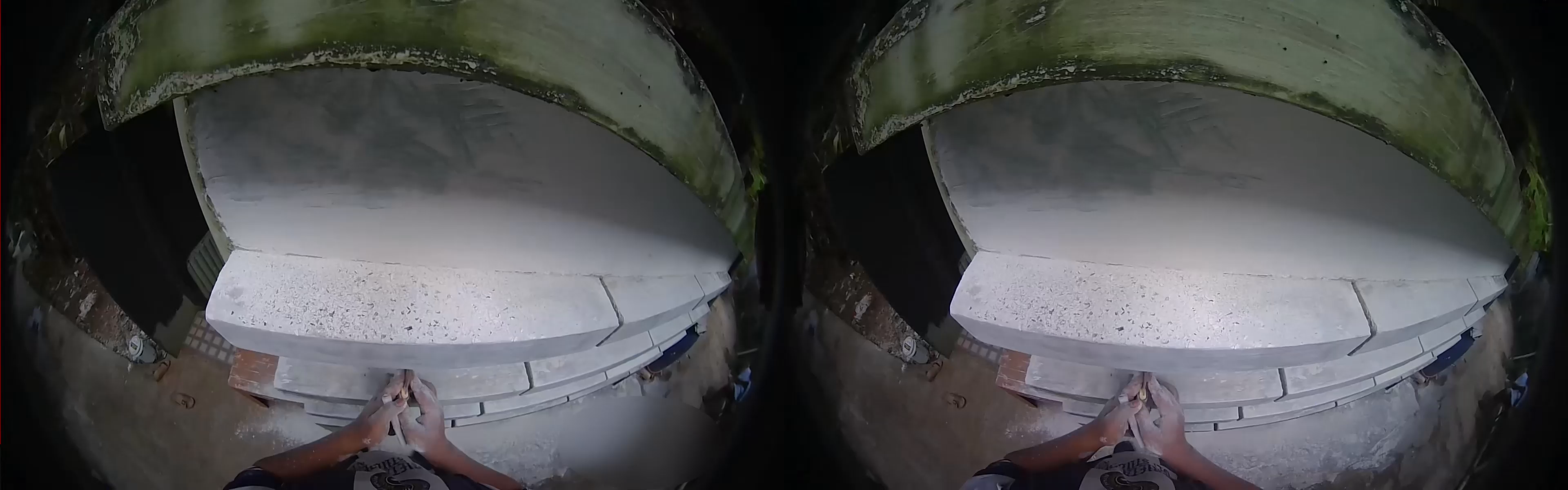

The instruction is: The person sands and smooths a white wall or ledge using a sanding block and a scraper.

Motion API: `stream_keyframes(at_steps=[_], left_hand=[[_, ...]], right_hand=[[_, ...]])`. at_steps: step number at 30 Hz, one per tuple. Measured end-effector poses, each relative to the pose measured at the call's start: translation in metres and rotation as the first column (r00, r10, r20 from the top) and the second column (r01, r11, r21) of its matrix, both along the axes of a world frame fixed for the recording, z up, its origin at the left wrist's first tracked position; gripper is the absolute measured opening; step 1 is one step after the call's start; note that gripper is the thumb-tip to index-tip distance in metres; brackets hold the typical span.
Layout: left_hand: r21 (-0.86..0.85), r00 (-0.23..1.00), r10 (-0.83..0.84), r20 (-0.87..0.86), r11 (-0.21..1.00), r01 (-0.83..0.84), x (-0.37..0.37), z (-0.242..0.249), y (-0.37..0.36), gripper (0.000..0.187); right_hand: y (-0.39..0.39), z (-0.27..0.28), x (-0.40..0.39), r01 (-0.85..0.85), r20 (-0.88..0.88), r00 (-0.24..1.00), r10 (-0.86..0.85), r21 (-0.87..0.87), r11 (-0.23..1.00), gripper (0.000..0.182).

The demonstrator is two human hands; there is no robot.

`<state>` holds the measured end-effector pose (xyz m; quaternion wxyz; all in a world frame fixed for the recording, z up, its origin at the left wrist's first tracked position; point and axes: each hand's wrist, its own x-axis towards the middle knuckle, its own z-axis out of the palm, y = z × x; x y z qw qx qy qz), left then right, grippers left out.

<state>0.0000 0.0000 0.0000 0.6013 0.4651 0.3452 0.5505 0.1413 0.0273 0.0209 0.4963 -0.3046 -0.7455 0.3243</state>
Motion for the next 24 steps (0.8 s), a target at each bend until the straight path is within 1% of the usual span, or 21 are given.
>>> stream_keyframes(at_steps=[2, 3, 5, 8, 11, 12, 13, 14, 15, 16, 17, 20, 22, 23, 24], left_hand=[[0.019, 1.0, -0.016, 0.018, 1.0, 0.016, 0.01, 0.015, -0.002, 0.058], [0.014, 0.998, -0.047, -0.044, 0.999, 0.048, 0.0, 0.021, -0.003, 0.057], [0.041, 0.991, -0.106, -0.084, 0.993, 0.11, 0.005, 0.025, 0.002, 0.055], [-0.074, 0.985, 0.152, -0.079, 0.985, -0.158, 0.012, 0.047, -0.012, 0.049], [-0.263, 0.961, 0.185, -0.205, 0.936, -0.236, -0.006, 0.054, -0.011, 0.044], [-0.023, 0.867, 0.317, -0.385, 0.936, -0.352, -0.009, 0.048, -0.011, 0.04], [0.228, 0.723, 0.463, -0.514, 0.885, -0.405, -0.012, 0.039, -0.008, 0.037], [0.469, 0.542, 0.609, -0.58, 0.793, -0.389, -0.011, 0.033, -0.007, 0.035], [0.314, 0.556, 0.548, -0.625, 0.829, -0.463, -0.005, 0.048, -0.011, 0.036], [0.151, 0.58, 0.482, -0.657, 0.837, -0.525, -0.001, 0.07, -0.018, 0.037], [-0.018, 0.611, 0.413, -0.675, 0.819, -0.573, 0.005, 0.081, -0.021, 0.039], [0.297, 0.535, 0.619, -0.576, 0.767, -0.568, 0.006, 0.048, -0.016, 0.038], [0.504, 0.291, 0.738, -0.608, 0.643, -0.577, 0.009, 0.028, -0.007, 0.038], [0.599, 0.162, 0.782, -0.602, 0.576, -0.556, 0.012, 0.021, -0.005, 0.038], [0.559, 0.172, 0.762, -0.625, 0.59, -0.582, 0.015, 0.026, -0.006, 0.037]], right_hand=[[0.004, 0.002, 0.013, 0.032, 0.085, 0.996, -0.041, 0.106, 0.994, 0.064], [0.003, 0.003, 0.007, 0.016, 0.051, 0.999, -0.02, 0.066, 0.998, 0.063], [0.007, 0.016, 0.027, -0.024, 0.068, 0.997, 0.023, 0.026, 0.999, 0.061], [0.012, 0.039, 0.057, -0.09, 0.104, 0.99, 0.093, -0.033, 0.995, 0.063], [0.022, 0.052, 0.092, -0.171, 0.19, 0.968, 0.166, 0.009, 0.985, 0.062], [0.025, 0.058, 0.101, -0.217, 0.205, 0.957, 0.205, 0.039, 0.975, 0.061], [0.029, 0.065, 0.109, -0.261, 0.222, 0.945, 0.241, 0.066, 0.963, 0.059], [0.033, 0.072, 0.116, -0.304, 0.24, 0.931, 0.275, 0.092, 0.948, 0.057], [0.034, 0.08, 0.125, -0.324, 0.275, 0.914, 0.297, 0.057, 0.944, 0.055], [0.035, 0.09, 0.133, -0.343, 0.312, 0.895, 0.319, 0.022, 0.939, 0.053], [0.036, 0.097, 0.141, -0.359, 0.347, 0.874, 0.342, -0.014, 0.933, 0.051], [0.041, 0.109, 0.158, -0.415, 0.29, 0.87, 0.399, -0.007, 0.91, 0.051], [0.045, 0.125, 0.166, -0.496, 0.239, 0.85, 0.47, 0.057, 0.867, 0.047], [0.046, 0.13, 0.169, -0.532, 0.212, 0.836, 0.506, 0.089, 0.842, 0.045], [0.046, 0.13, 0.174, -0.544, 0.133, 0.836, 0.533, 0.066, 0.836, 0.043]])
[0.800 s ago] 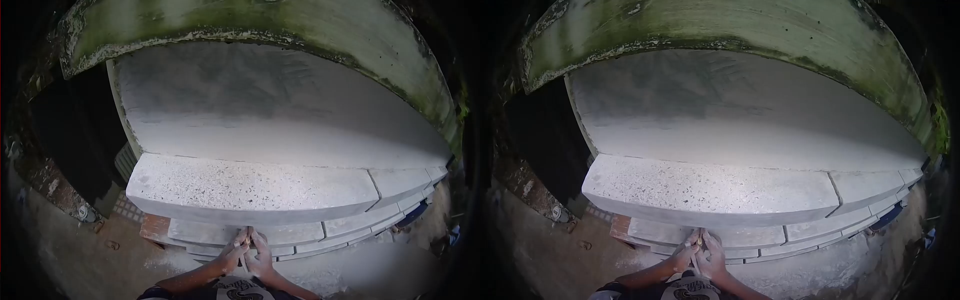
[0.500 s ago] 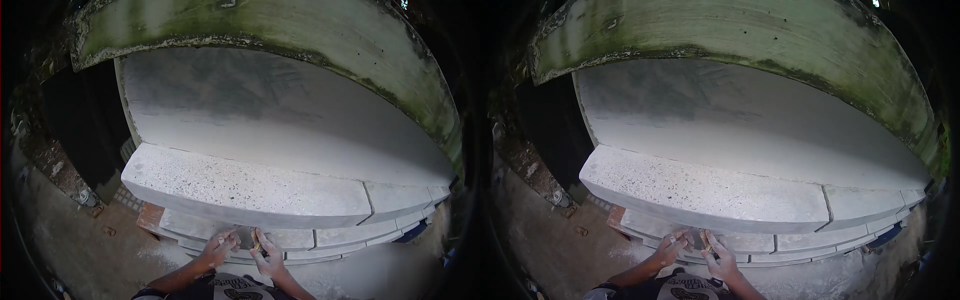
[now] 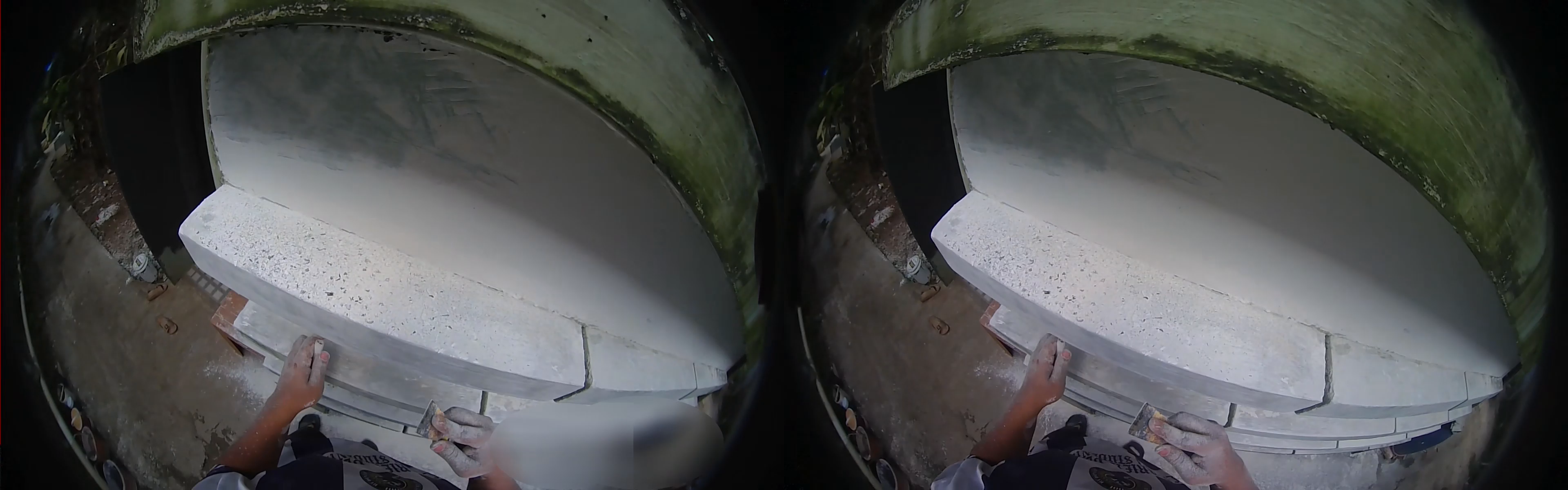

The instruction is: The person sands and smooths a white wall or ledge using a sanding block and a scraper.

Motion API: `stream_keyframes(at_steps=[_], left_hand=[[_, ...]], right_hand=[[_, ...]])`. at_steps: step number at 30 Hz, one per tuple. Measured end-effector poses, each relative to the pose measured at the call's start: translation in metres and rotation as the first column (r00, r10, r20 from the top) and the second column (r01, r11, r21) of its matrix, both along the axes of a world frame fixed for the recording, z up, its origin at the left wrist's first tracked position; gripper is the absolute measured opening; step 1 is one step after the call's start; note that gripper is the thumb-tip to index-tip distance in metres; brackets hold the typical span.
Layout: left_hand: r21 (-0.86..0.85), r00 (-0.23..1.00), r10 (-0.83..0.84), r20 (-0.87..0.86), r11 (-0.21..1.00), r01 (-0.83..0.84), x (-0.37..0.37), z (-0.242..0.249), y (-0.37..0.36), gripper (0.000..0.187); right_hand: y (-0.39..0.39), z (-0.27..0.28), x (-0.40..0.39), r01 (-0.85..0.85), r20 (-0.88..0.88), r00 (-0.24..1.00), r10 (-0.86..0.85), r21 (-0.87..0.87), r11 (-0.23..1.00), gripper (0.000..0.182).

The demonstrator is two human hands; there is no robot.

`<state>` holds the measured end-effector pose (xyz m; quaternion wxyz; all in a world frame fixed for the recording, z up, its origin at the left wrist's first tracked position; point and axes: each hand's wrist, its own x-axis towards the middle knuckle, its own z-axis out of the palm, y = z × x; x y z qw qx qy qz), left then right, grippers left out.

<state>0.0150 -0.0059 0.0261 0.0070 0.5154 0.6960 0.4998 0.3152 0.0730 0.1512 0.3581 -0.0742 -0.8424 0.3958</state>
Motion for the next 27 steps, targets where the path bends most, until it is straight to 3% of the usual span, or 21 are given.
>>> stream_keyframes(at_steps=[2, 5, 6, 8, 9, 11, 13, 15, 17, 23, 27], left_hand=[[-0.081, 0.998, 0.014, 0.057, 0.997, -0.009, -0.001, 0.019, -0.002, 0.036], [-0.005, 0.989, 0.08, -0.123, 0.997, -0.082, -0.01, 0.017, -0.002, 0.032], [-0.011, 0.985, 0.086, -0.151, 0.996, -0.089, -0.017, 0.011, -0.002, 0.031], [-0.016, 0.974, 0.095, -0.208, 0.995, -0.101, -0.035, -0.001, 0.001, 0.029], [-0.02, 0.97, 0.066, -0.236, 0.997, -0.073, -0.04, 0.001, 0.002, 0.029], [-0.032, 0.956, 0.007, -0.293, 0.999, -0.017, -0.05, 0.007, 0.005, 0.029], [-0.067, 0.95, -0.067, -0.306, 0.997, 0.049, -0.059, 0.005, 0.008, 0.028], [-0.063, 0.929, -0.119, -0.35, 0.993, 0.103, -0.068, -0.001, 0.013, 0.027], [-0.016, 0.894, -0.138, -0.427, 0.989, 0.146, -0.075, -0.008, 0.017, 0.027], [-0.078, 0.89, -0.289, -0.353, 0.957, 0.28, -0.096, 0.001, 0.02, 0.028], [-0.087, 0.872, -0.335, -0.356, 0.941, 0.326, -0.105, 0.0, 0.023, 0.026]], right_hand=[[-0.006, -0.004, 0.009, -0.03, -0.119, 0.993, 0.015, -0.132, 0.991, 0.041], [-0.014, 0.013, 0.009, -0.025, -0.256, 0.967, -0.002, -0.102, 0.994, 0.043], [-0.016, 0.023, 0.021, 0.082, -0.107, 0.99, -0.089, -0.071, 0.994, 0.048], [-0.024, 0.044, 0.011, 0.232, -0.209, 0.958, -0.196, 0.159, 0.96, 0.046], [-0.027, 0.056, 0.004, 0.31, -0.267, 0.934, -0.239, 0.267, 0.913, 0.046], [-0.037, 0.075, -0.007, 0.507, -0.272, 0.856, -0.44, 0.272, 0.818, 0.05], [-0.046, 0.096, -0.025, 0.684, -0.228, 0.724, -0.651, 0.359, 0.635, 0.051], [-0.039, 0.112, -0.059, 0.768, -0.276, 0.63, -0.726, 0.361, 0.529, 0.054], [-0.032, 0.129, -0.093, 0.828, -0.274, 0.551, -0.788, 0.294, 0.476, 0.056], [-0.004, 0.157, -0.156, 0.899, -0.376, 0.391, -0.84, 0.35, 0.262, 0.052], [-0.019, 0.169, -0.171, 0.933, -0.244, 0.288, -0.926, 0.291, 0.213, 0.05]])
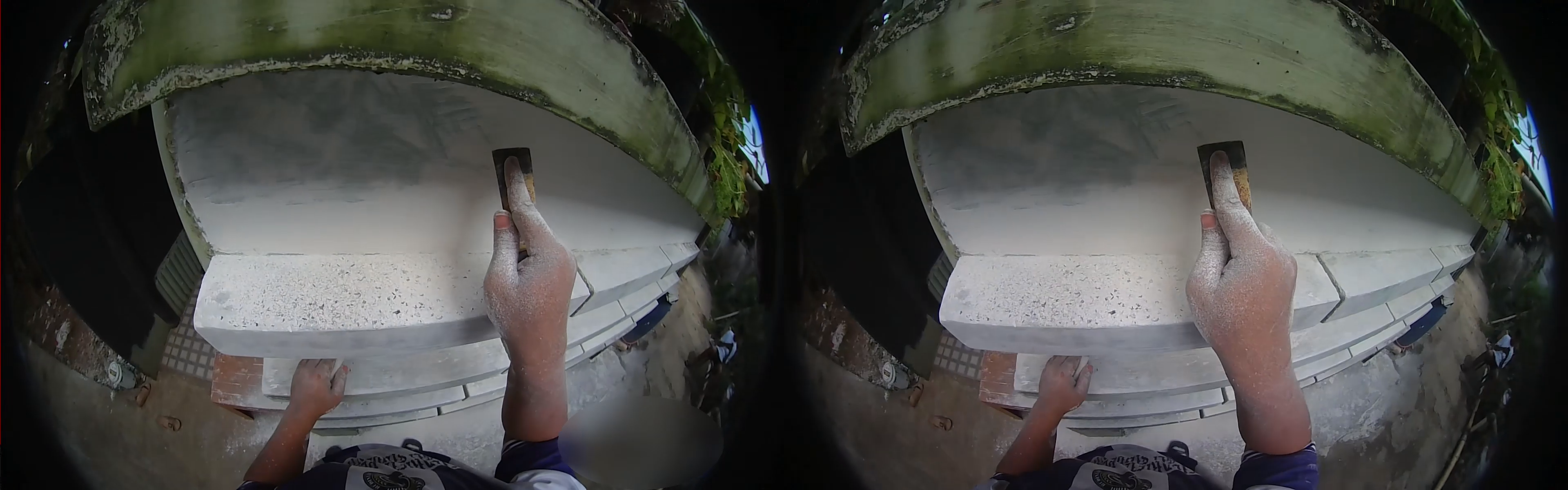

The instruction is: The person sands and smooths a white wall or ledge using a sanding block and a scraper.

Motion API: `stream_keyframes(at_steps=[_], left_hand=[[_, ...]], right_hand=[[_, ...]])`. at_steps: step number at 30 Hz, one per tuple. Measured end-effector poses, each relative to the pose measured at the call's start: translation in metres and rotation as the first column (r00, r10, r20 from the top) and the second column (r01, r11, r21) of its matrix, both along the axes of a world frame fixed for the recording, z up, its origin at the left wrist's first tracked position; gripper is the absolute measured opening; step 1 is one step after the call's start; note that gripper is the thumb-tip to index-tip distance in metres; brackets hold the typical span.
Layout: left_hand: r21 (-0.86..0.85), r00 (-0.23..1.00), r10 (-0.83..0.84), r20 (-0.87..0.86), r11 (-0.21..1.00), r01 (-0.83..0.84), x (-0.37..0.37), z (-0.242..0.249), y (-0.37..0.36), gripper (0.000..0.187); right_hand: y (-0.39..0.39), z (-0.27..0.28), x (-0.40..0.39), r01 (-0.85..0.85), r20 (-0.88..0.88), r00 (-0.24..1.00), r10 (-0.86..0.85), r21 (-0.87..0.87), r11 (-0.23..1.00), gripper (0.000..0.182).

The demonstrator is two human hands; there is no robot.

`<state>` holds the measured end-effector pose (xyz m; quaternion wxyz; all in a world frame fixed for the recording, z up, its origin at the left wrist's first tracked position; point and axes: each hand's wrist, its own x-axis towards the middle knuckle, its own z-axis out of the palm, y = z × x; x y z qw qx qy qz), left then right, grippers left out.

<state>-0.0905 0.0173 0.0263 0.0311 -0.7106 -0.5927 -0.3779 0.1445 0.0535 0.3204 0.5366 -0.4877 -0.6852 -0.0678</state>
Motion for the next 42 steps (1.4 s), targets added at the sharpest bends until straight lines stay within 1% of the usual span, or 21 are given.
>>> stream_keyframes(at_steps=[5, 8, 11, 14, 17, 19, 20, 23, 26, 29, 32, 35, 38, 41, 42], left_hand=[[0.016, 0.996, -0.053, 0.07, 0.999, 0.052, -0.005, -0.007, 0.001, 0.03], [0.092, 0.992, -0.072, 0.105, 0.994, 0.062, -0.007, -0.008, 0.002, 0.03], [0.043, 0.991, -0.083, 0.108, 0.996, 0.079, -0.011, -0.01, 0.0, 0.031], [-0.027, 0.987, -0.092, 0.129, 0.995, 0.096, -0.012, -0.005, 0.0, 0.031], [-0.031, 0.988, -0.101, 0.115, 0.994, 0.105, -0.008, 0.007, -0.001, 0.029], [-0.007, 0.991, -0.106, 0.083, 0.994, 0.107, -0.012, 0.002, 0.0, 0.028], [0.012, 0.992, -0.107, 0.072, 0.994, 0.107, -0.011, -0.002, 0.003, 0.027], [-0.048, 0.997, -0.063, 0.035, 0.997, 0.064, -0.012, -0.022, 0.006, 0.026], [-0.051, 0.997, -0.076, -0.01, 0.996, 0.076, -0.012, -0.016, 0.005, 0.027], [-0.04, 0.99, -0.105, 0.093, 0.993, 0.11, -0.017, -0.019, 0.001, 0.024], [-0.145, 0.996, -0.054, 0.071, 0.987, 0.064, -0.017, -0.018, -0.001, 0.024], [-0.02, 0.995, -0.041, 0.092, 0.999, 0.043, -0.017, -0.027, 0.0, 0.024], [0.092, 0.994, -0.04, 0.103, 0.995, 0.03, -0.014, -0.024, 0.0, 0.024], [0.072, 0.994, -0.025, 0.11, 0.997, 0.017, -0.014, -0.029, 0.001, 0.021], [0.111, 0.996, -0.008, 0.085, 0.994, -0.002, -0.014, -0.032, 0.003, 0.021]], right_hand=[[0.011, 0.006, -0.01, 0.097, 0.011, 0.995, -0.097, -0.033, 0.995, 0.048], [0.009, 0.004, -0.019, 0.141, 0.061, 0.988, -0.14, -0.015, 0.99, 0.032], [0.011, -0.001, -0.026, 0.142, 0.024, 0.989, -0.143, 0.02, 0.99, 0.029], [0.004, 0.012, -0.032, 0.171, -0.003, 0.985, -0.172, -0.113, 0.979, 0.028], [0.011, -0.001, -0.026, 0.17, -0.057, 0.983, -0.175, -0.08, 0.982, 0.027], [0.011, -0.002, -0.024, 0.185, -0.046, 0.981, -0.191, -0.103, 0.977, 0.026], [0.011, 0.0, -0.023, 0.193, -0.038, 0.98, -0.197, -0.107, 0.975, 0.026], [0.008, 0.004, -0.027, 0.197, -0.051, 0.977, -0.205, -0.133, 0.971, 0.028], [0.007, 0.001, -0.017, 0.246, -0.018, 0.968, -0.25, -0.125, 0.961, 0.034], [-0.002, 0.001, -0.016, 0.216, -0.013, 0.976, -0.217, -0.035, 0.976, 0.04], [0.0, 0.008, -0.02, 0.233, 0.051, 0.97, -0.236, 0.065, 0.97, 0.046], [0.011, 0.012, -0.008, 0.292, 0.081, 0.953, -0.293, 0.019, 0.956, 0.05], [0.019, 0.009, 0.002, 0.254, 0.204, 0.939, -0.277, 0.135, 0.958, 0.053], [0.023, 0.013, 0.016, 0.153, 0.353, 0.916, -0.19, 0.13, 0.98, 0.041], [0.026, 0.014, 0.022, 0.132, 0.376, 0.908, -0.183, 0.157, 0.979, 0.043]])
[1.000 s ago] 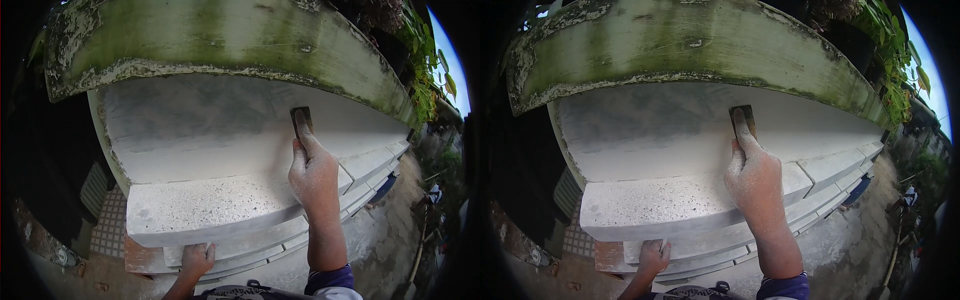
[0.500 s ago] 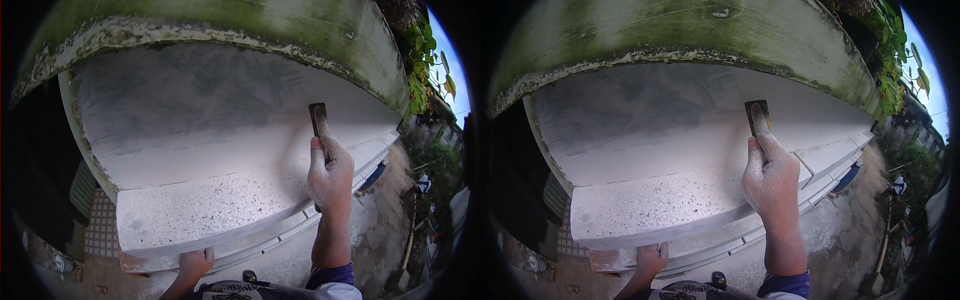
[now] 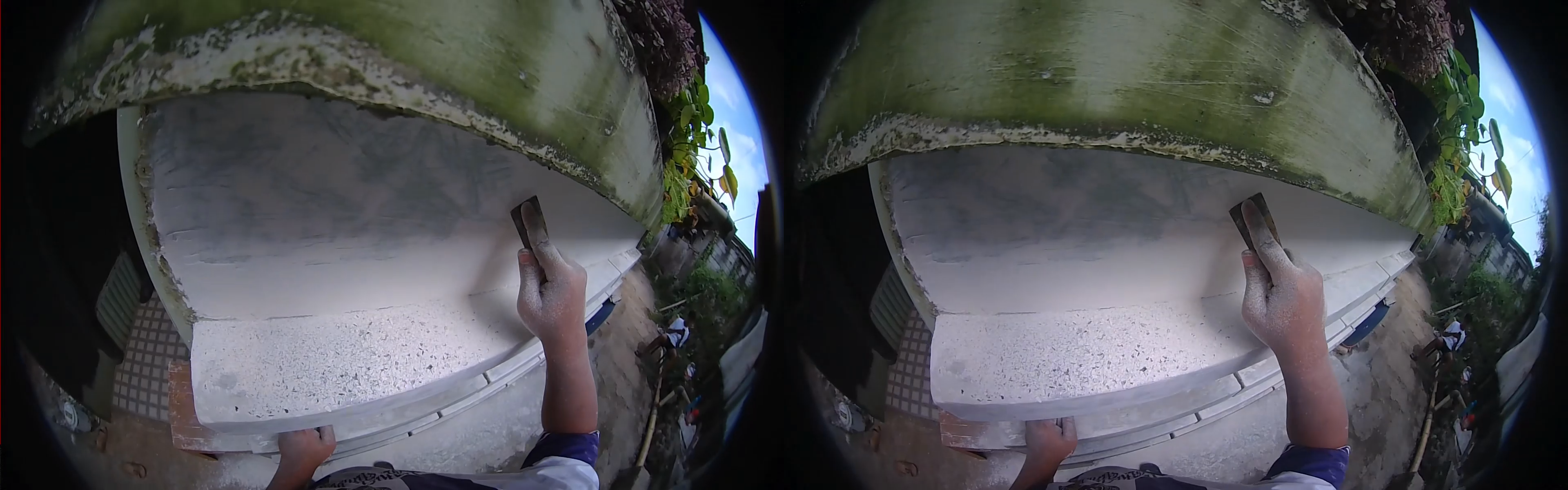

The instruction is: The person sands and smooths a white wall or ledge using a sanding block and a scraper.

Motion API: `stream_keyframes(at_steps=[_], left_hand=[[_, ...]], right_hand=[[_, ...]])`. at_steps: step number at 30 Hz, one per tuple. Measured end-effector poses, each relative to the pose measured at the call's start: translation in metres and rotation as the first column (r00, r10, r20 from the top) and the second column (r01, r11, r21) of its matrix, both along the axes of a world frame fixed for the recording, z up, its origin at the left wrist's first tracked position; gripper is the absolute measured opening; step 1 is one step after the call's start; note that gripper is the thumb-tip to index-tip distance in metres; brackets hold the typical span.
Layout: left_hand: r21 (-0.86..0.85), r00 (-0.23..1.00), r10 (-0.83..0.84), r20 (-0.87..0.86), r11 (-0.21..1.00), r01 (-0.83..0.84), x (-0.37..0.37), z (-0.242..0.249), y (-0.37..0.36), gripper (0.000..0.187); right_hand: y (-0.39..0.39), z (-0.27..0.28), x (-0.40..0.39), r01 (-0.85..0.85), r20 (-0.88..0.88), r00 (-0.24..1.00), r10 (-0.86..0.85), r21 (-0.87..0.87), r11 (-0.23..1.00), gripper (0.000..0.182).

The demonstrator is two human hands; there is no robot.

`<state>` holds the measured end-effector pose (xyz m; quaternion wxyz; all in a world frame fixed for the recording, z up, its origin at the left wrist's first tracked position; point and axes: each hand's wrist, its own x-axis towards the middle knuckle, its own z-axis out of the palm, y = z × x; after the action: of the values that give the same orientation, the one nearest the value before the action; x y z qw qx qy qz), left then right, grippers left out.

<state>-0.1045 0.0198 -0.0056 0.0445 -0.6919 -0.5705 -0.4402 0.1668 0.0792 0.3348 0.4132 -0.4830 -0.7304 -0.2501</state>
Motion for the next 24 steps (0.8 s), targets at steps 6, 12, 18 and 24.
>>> stream_keyframes(at_steps=[6, 12, 18, 24], left_hand=[[-0.019, 0.999, 0.007, -0.04, 1.0, -0.008, 0.0, -0.009, -0.001, 0.023], [0.082, 0.995, 0.098, -0.031, 0.992, -0.095, 0.006, -0.018, 0.002, 0.034], [0.075, 0.987, 0.074, -0.142, 0.995, -0.064, -0.001, -0.032, 0.002, 0.032], [0.187, 0.959, 0.111, -0.26, 0.98, -0.063, 0.004, -0.028, 0.002, 0.018]], right_hand=[[0.007, -0.003, 0.013, 0.063, 0.078, 0.995, -0.064, 0.004, 0.998, 0.057], [0.011, -0.006, 0.002, 0.078, 0.09, 0.993, -0.079, 0.015, 0.997, 0.056], [0.01, -0.004, 0.01, 0.085, 0.084, 0.993, -0.083, -0.015, 0.996, 0.054], [0.015, -0.003, 0.005, 0.024, 0.071, 0.997, -0.029, 0.067, 0.997, 0.05]])
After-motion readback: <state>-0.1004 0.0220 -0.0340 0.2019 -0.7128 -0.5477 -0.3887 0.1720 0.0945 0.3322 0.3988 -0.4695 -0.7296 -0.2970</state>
